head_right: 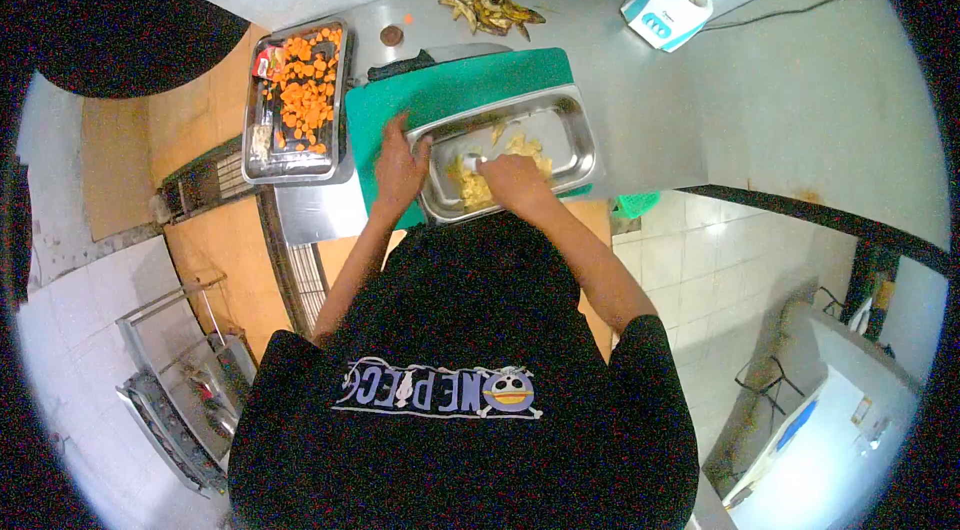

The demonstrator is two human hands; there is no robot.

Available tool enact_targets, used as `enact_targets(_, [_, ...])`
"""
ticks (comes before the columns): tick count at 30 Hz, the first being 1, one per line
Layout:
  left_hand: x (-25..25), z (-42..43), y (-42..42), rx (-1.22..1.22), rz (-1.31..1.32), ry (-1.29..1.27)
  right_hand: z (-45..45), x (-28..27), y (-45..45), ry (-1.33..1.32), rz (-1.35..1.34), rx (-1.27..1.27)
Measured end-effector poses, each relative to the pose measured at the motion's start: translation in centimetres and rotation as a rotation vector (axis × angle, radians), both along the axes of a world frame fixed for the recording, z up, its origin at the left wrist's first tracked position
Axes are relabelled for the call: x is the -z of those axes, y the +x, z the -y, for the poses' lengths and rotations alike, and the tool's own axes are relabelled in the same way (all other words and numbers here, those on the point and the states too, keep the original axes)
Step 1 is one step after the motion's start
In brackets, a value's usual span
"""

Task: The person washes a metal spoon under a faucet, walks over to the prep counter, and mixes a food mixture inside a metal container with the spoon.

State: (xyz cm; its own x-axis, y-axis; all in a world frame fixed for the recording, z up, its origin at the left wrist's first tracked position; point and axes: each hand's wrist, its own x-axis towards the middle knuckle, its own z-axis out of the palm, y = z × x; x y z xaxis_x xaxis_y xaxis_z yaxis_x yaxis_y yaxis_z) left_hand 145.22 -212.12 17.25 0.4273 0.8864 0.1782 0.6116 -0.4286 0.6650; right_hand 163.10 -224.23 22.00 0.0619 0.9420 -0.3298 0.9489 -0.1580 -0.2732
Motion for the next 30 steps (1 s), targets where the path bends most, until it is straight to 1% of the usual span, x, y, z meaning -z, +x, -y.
enact_targets(1, [0.1,0.3,-0.6,0.008,0.002,0.007,-0.1,0.5,0.0,-0.081,0.019,-0.072])
enact_targets(2, [0.2,0.7,-1.2,-0.011,-0.116,-0.123,-0.6,0.5,0.4,-0.159,0.044,-0.15])
enact_targets(3, [0.1,1.4,-2.0,-0.028,-0.242,-0.264,-0.9,-1.1,1.0,-0.257,0.071,-0.155])
enact_targets(4, [0.1,1.7,-2.6,-0.022,-0.238,-0.267,-1.2,-2.4,1.4,-0.261,0.075,-0.149])
enact_targets(5, [0.1,1.6,-3.2,0.049,-0.266,-0.339,-1.6,-3.5,1.7,-0.21,0.107,-0.152])
enact_targets(7, [0.1,1.8,-4.3,0.189,-0.33,-0.489,-1.9,-3.4,1.2,-0.168,0.137,-0.16])
enact_targets(9, [0.1,2.1,-3.6,0.148,-0.332,-0.474,-1.7,-1.5,-0.1,-0.034,0.09,-0.239])
enact_targets(10, [0.1,2.4,-3.3,0.108,-0.337,-0.459,-1.5,-0.7,-0.1,-0.035,0.086,-0.24])
enact_targets(11, [0.3,2.7,-3.0,0.105,-0.342,-0.462,-1.3,0.2,0.2,-0.114,0.146,-0.296])
enact_targets(12, [0.5,2.9,-2.4,0.05,-0.33,-0.416,-1.6,0.1,0.8,-0.19,0.21,-0.359])
enact_targets(13, [0.8,3.0,-2.1,-0.008,-0.318,-0.371,-1.9,-0.2,2.3,-0.271,0.263,-0.321])
enact_targets(14, [0.9,3.3,-2.1,-0.014,-0.328,-0.38,-1.9,-1.4,3.1,-0.277,0.252,-0.328])
enact_targets(16, [0.6,2.7,-1.1,-0.082,-0.275,-0.375,-2.6,-3.4,4.8,-0.175,0.36,-0.352])
enact_targets(18, [0.5,2.0,-0.8,-0.076,-0.279,-0.317,-1.6,-1.9,4.3,-0.208,0.347,-0.365])
enact_targets(19, [0.5,1.7,-0.8,-0.062,-0.288,-0.261,-0.4,-0.3,3.8,-0.168,0.253,-0.372])
enact_targets(20, [0.6,1.4,-0.8,-0.056,-0.294,-0.257,0.4,0.2,3.6,-0.126,0.159,-0.374])
enact_targets(22, [0.9,0.7,-0.5,-0.019,-0.3,-0.187,0.0,1.1,5.9,-0.165,0.207,-0.409])
enact_targets(24, [0.8,0.6,-0.3,-0.026,-0.323,-0.198,-0.9,-0.4,7.8,-0.082,0.345,-0.413])
enact_targets(25, [0.7,0.7,-0.4,-0.035,-0.344,-0.209,-1.1,-0.8,7.9,-0.058,0.377,-0.458])
enact_targets(26, [0.8,0.7,-0.3,-0.03,-0.345,-0.206,-0.8,-0.6,7.6,-0.057,0.377,-0.452])
enact_targets(28, [1.4,0.6,-0.4,-0.038,-0.316,-0.191,0.4,0.5,6.4,-0.075,0.204,-0.481])
enact_targets(30, [1.7,0.7,-0.6,-0.033,-0.287,-0.182,1.3,1.4,6.3,-0.092,0.162,-0.446])
